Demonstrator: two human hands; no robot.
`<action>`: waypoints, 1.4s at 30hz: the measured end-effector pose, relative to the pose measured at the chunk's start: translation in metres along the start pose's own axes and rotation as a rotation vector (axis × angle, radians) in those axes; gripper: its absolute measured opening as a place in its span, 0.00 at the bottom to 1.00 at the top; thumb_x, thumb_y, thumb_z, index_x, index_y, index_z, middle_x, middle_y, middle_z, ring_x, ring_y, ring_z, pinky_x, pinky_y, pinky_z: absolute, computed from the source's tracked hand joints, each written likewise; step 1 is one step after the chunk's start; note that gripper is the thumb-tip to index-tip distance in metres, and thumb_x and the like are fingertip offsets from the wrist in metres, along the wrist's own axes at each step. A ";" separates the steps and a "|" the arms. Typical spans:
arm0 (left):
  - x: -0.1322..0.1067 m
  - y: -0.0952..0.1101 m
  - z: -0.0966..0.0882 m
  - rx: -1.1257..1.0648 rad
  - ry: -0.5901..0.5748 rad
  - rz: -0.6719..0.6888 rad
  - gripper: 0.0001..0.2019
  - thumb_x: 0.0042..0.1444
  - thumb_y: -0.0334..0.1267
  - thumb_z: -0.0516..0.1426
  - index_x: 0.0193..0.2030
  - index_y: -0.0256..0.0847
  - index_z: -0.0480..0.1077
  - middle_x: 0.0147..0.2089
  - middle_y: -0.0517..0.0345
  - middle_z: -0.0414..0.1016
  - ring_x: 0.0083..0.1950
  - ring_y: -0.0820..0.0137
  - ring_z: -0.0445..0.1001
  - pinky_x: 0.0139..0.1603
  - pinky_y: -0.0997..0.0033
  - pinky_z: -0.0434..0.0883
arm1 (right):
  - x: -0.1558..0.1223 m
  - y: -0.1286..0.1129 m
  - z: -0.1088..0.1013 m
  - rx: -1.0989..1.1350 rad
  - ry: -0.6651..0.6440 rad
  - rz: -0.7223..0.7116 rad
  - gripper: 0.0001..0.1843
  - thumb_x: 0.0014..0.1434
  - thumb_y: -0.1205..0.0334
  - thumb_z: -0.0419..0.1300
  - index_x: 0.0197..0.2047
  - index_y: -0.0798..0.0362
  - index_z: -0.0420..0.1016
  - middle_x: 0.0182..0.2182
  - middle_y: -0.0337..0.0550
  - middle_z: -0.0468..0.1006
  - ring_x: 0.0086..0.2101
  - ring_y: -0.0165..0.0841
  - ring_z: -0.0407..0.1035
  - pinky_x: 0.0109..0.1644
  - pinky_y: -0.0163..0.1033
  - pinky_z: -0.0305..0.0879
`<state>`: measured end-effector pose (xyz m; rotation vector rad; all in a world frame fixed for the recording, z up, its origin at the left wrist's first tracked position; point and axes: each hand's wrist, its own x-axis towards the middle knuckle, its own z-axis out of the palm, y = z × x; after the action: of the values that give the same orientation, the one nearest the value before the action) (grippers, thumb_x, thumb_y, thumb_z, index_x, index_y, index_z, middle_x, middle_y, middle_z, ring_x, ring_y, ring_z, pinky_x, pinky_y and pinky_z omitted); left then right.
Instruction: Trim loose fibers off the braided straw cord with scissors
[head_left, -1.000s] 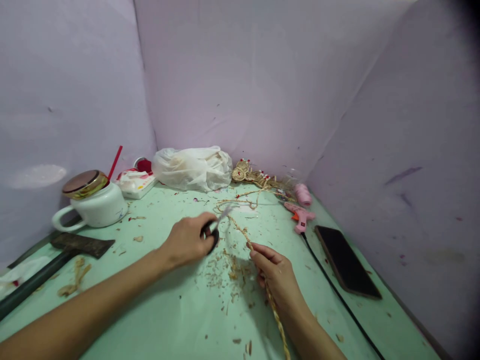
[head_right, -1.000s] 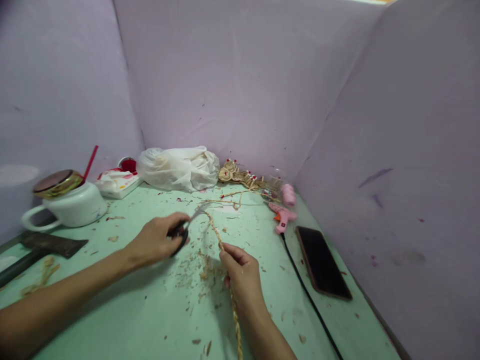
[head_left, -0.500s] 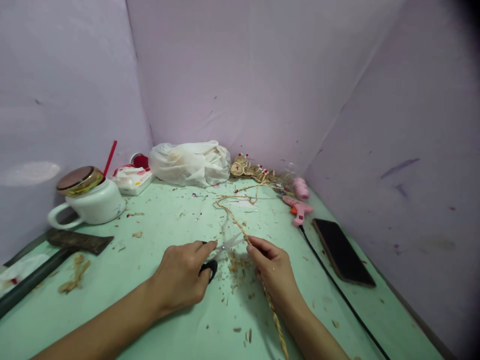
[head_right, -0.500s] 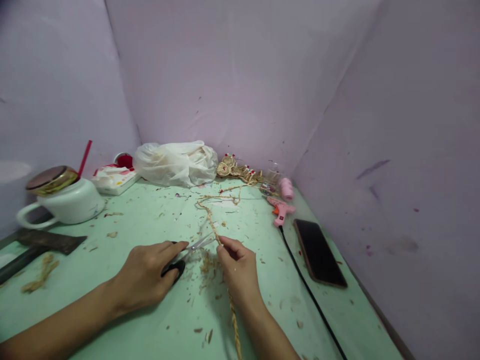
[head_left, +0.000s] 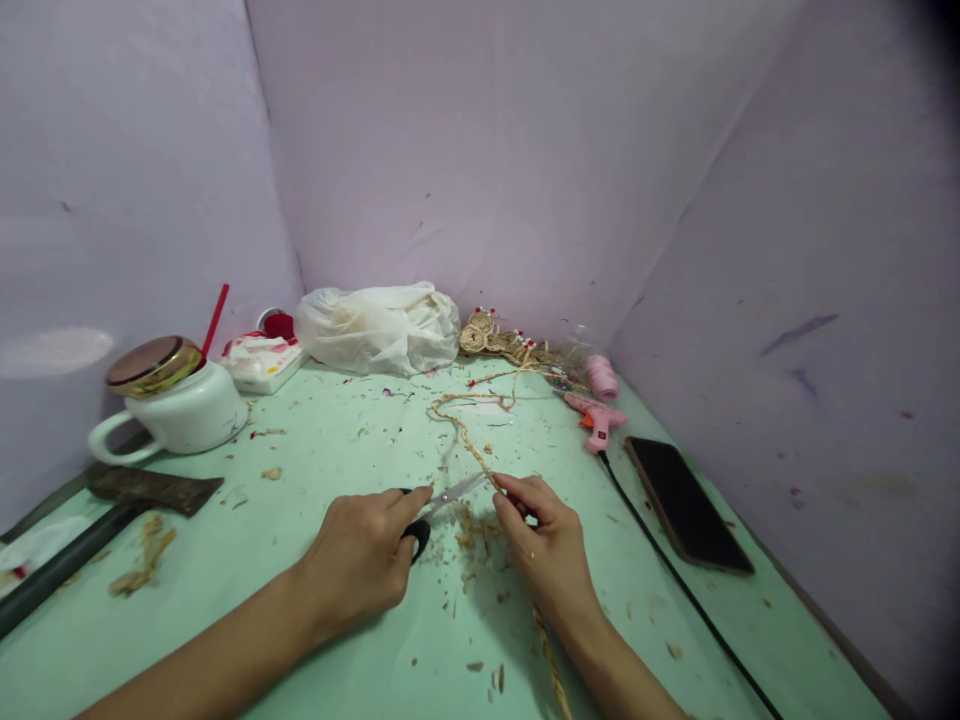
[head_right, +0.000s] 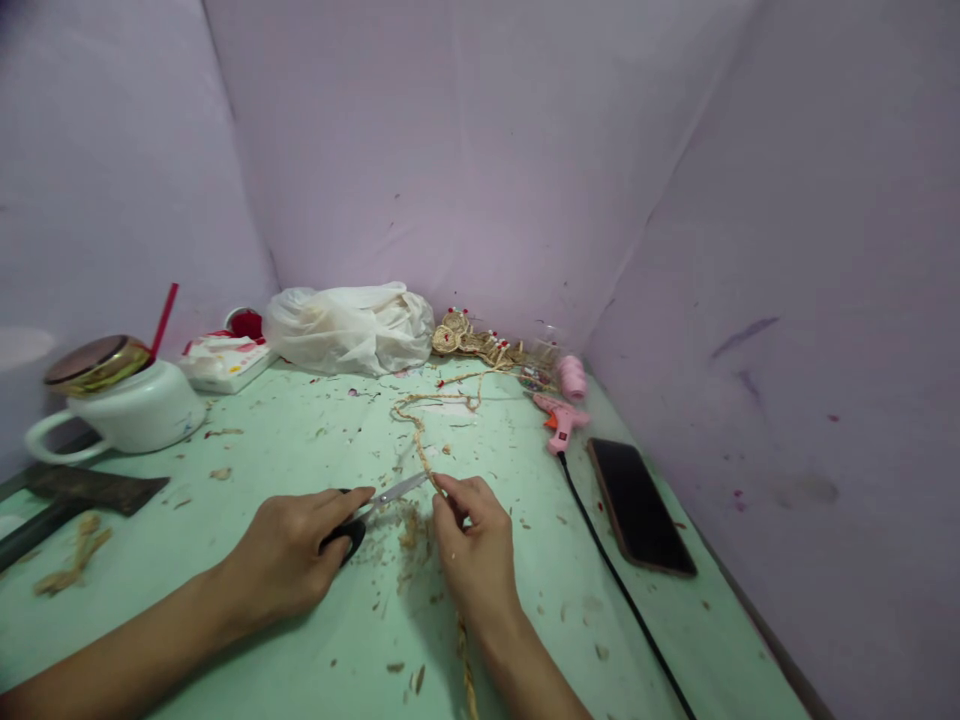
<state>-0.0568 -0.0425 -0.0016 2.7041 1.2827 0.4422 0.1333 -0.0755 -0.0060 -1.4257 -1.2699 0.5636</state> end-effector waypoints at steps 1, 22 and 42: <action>0.000 0.000 0.000 -0.013 -0.003 -0.001 0.22 0.47 0.31 0.48 0.51 0.42 0.63 0.36 0.54 0.74 0.34 0.63 0.73 0.33 0.65 0.68 | 0.000 0.000 0.000 -0.009 -0.002 -0.011 0.11 0.51 0.64 0.55 0.37 0.52 0.76 0.24 0.38 0.68 0.25 0.30 0.60 0.31 0.36 0.58; 0.003 -0.004 -0.002 -0.171 0.097 -0.137 0.19 0.48 0.32 0.49 0.48 0.49 0.65 0.40 0.62 0.76 0.40 0.66 0.73 0.39 0.69 0.67 | 0.006 -0.002 0.000 0.576 -0.161 0.502 0.20 0.35 0.75 0.53 0.34 0.55 0.75 0.25 0.38 0.69 0.25 0.28 0.62 0.22 0.30 0.59; 0.002 0.001 -0.002 -0.154 0.047 -0.083 0.20 0.48 0.33 0.50 0.50 0.45 0.63 0.42 0.59 0.73 0.42 0.66 0.71 0.41 0.68 0.66 | 0.006 0.005 0.003 0.489 -0.119 0.555 0.21 0.43 0.49 0.61 0.34 0.59 0.70 0.19 0.40 0.74 0.16 0.27 0.65 0.17 0.30 0.57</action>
<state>-0.0559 -0.0417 0.0011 2.5193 1.3087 0.5723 0.1349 -0.0680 -0.0098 -1.3242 -0.7331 1.2552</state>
